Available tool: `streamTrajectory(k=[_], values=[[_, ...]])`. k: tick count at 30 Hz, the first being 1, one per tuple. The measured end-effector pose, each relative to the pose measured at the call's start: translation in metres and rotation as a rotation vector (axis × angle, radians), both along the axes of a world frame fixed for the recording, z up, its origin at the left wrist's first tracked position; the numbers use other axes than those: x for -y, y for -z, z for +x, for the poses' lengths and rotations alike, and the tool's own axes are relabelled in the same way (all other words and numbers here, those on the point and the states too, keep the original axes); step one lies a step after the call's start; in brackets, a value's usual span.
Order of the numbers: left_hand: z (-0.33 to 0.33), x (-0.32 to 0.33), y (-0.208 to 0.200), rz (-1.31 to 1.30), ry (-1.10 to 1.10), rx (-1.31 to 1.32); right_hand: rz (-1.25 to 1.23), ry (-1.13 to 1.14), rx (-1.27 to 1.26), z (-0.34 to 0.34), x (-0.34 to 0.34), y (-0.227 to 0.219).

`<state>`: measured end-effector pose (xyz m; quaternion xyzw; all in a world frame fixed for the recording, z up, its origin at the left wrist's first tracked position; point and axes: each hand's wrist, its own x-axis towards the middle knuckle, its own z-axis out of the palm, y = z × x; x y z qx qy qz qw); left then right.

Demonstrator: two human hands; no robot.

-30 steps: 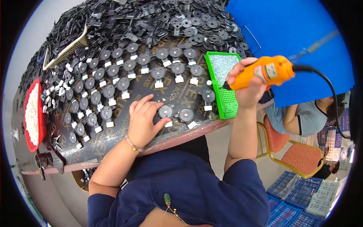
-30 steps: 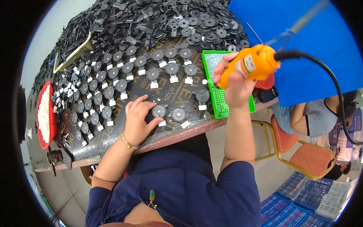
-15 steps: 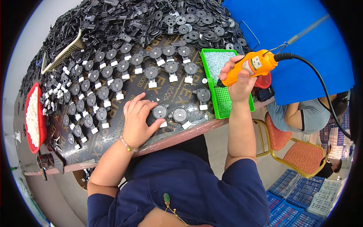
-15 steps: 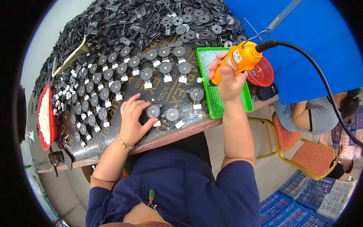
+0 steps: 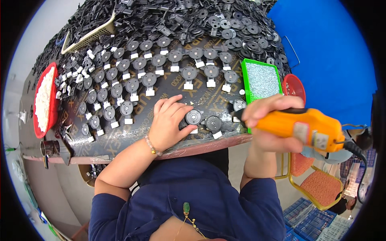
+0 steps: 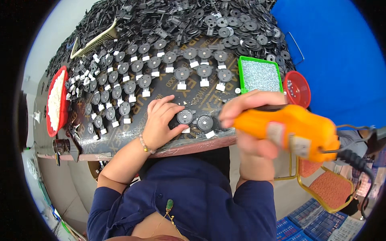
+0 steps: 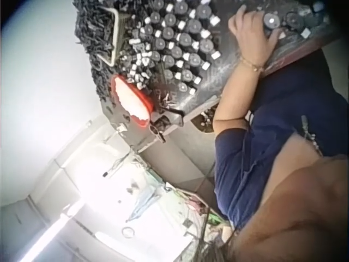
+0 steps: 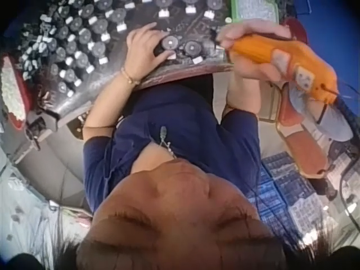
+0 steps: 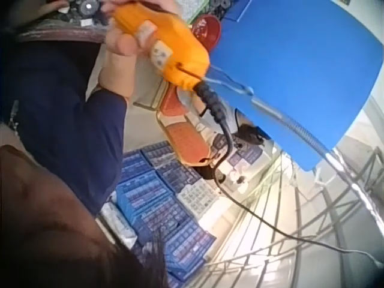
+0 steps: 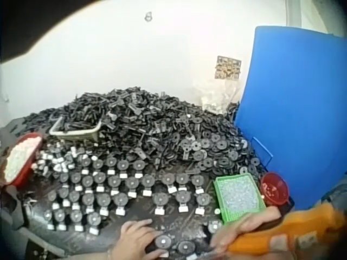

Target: Soldering or assembling small electronic components on a factory workbench.

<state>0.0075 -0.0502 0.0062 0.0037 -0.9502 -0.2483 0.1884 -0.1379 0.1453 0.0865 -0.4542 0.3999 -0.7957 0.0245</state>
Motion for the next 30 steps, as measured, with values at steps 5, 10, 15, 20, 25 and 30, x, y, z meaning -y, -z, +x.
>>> streamTrajectory(k=[5, 10, 15, 20, 25, 30], values=[[0.001, 0.001, 0.000, 0.005, 0.009, -0.011, 0.180, -0.132, 0.183, 0.036, 0.039, 0.023], [0.001, 0.001, 0.003, 0.000, 0.016, -0.011, 0.233, -0.201, 0.223, 0.036, 0.049, 0.030], [0.003, 0.002, 0.001, 0.023, 0.021, -0.005, 0.261, -0.240, 0.184, 0.036, 0.054, 0.033], [0.003, 0.002, 0.002, 0.040, 0.024, -0.021, 0.288, -0.204, 0.130, 0.042, 0.059, 0.032], [0.005, 0.000, -0.004, 0.018, 0.046, 0.012, 0.314, -0.243, 0.178, 0.038, 0.050, 0.029], [0.012, -0.001, -0.017, -0.067, -0.002, 0.108, -0.081, -0.331, 0.012, 0.000, 0.011, 0.009]])
